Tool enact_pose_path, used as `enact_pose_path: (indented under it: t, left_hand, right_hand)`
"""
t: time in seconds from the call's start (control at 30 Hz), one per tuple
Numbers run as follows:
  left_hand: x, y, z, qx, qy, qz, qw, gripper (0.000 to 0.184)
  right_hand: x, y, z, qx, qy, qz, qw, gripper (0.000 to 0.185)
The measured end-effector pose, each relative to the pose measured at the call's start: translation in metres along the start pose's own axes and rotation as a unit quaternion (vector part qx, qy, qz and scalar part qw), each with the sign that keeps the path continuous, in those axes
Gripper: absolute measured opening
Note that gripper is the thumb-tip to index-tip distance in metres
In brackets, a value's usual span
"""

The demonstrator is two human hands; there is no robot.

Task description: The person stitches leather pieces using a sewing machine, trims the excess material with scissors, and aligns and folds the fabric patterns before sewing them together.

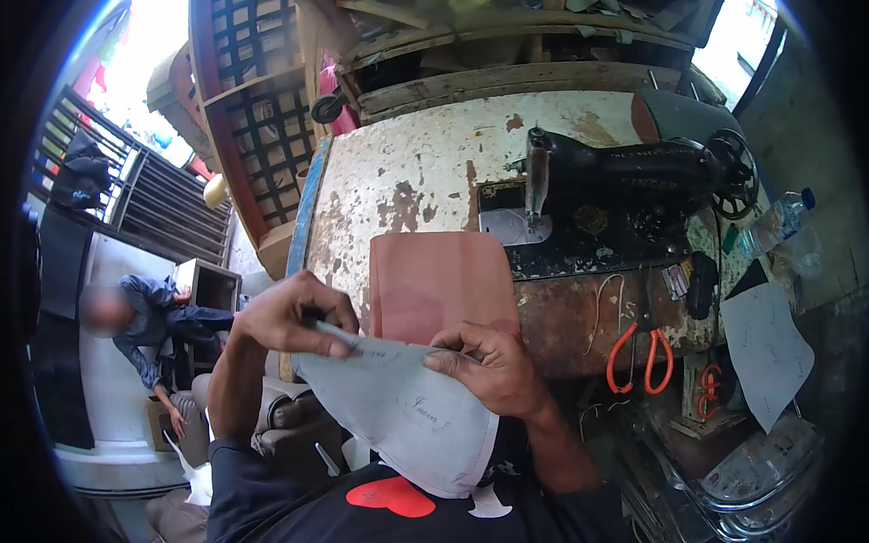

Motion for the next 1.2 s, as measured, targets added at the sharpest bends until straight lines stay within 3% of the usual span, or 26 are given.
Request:
enact_pose_path:
  t: [0.03, 0.1, 0.27, 0.43, 0.5, 0.57, 0.63, 0.7, 0.77, 0.8, 0.83, 0.9, 1.07, 1.13, 1.2]
  left_hand:
    - [0.008, 0.002, -0.008, 0.043, 0.038, -0.016, 0.998, 0.026]
    - [0.033, -0.007, -0.016, 0.072, 0.049, -0.043, 0.995, 0.027]
    - [0.116, -0.022, -0.015, 0.116, -0.034, -0.179, 0.976, 0.025]
    - [0.206, -0.023, 0.011, 0.237, -0.154, -0.156, 0.946, 0.035]
    - [0.231, -0.011, 0.027, 0.275, -0.197, -0.129, 0.932, 0.037]
    - [0.258, -0.016, 0.038, 0.254, -0.203, -0.067, 0.943, 0.037]
    - [0.264, -0.008, 0.04, 0.266, -0.201, -0.067, 0.94, 0.043]
    - [0.272, -0.007, 0.037, 0.279, -0.198, -0.066, 0.937, 0.049]
    - [0.276, -0.023, 0.022, 0.197, -0.192, -0.114, 0.955, 0.072]
    - [0.272, -0.015, 0.017, 0.153, -0.176, -0.085, 0.969, 0.09]
    - [0.268, -0.014, 0.01, 0.155, -0.173, -0.089, 0.969, 0.09]
    - [0.257, -0.026, -0.006, 0.028, -0.167, -0.216, 0.962, 0.091]
    - [0.245, -0.029, -0.03, 0.03, -0.144, -0.193, 0.97, 0.094]
    - [0.238, -0.02, -0.027, 0.106, -0.171, -0.096, 0.975, 0.089]
    - [0.231, -0.013, -0.02, 0.106, -0.198, -0.068, 0.972, 0.087]
  right_hand:
    - [-0.003, 0.005, -0.005, 0.06, 0.049, 0.006, 0.997, 0.018]
    - [-0.006, 0.015, -0.007, 0.052, 0.075, -0.018, 0.996, 0.016]
    - [-0.022, 0.07, -0.024, 0.083, 0.244, 0.044, 0.965, 0.019]
    - [-0.039, 0.084, -0.03, 0.022, 0.288, 0.065, 0.955, 0.024]
    - [-0.045, 0.065, -0.043, 0.006, 0.361, 0.028, 0.932, 0.028]
    - [-0.05, 0.051, -0.052, -0.057, 0.362, 0.027, 0.93, 0.029]
    - [-0.053, 0.033, -0.063, -0.19, 0.351, 0.015, 0.917, 0.03]
    - [-0.056, 0.035, -0.069, -0.221, 0.351, 0.008, 0.91, 0.032]
    - [-0.056, 0.033, -0.072, -0.249, 0.344, 0.003, 0.905, 0.034]
    - [-0.052, 0.027, -0.073, -0.267, 0.333, -0.012, 0.904, 0.031]
    - [-0.047, 0.022, -0.073, -0.285, 0.321, -0.028, 0.903, 0.029]
    - [-0.042, 0.013, -0.071, -0.319, 0.3, -0.062, 0.897, 0.023]
    - [-0.043, 0.014, -0.071, -0.323, 0.299, -0.061, 0.896, 0.024]
    - [-0.043, 0.016, -0.071, -0.32, 0.296, -0.062, 0.897, 0.024]
    - [-0.042, 0.017, -0.07, -0.319, 0.293, -0.064, 0.899, 0.024]
Point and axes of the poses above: each hand's wrist, its own x-axis towards the middle knuckle, its own z-axis out of the palm, y = z × x, the point moved 10 cm from there along x, towards the middle knuckle, and after that the axes turned 13 degrees about -z, right-handed, at the moved point
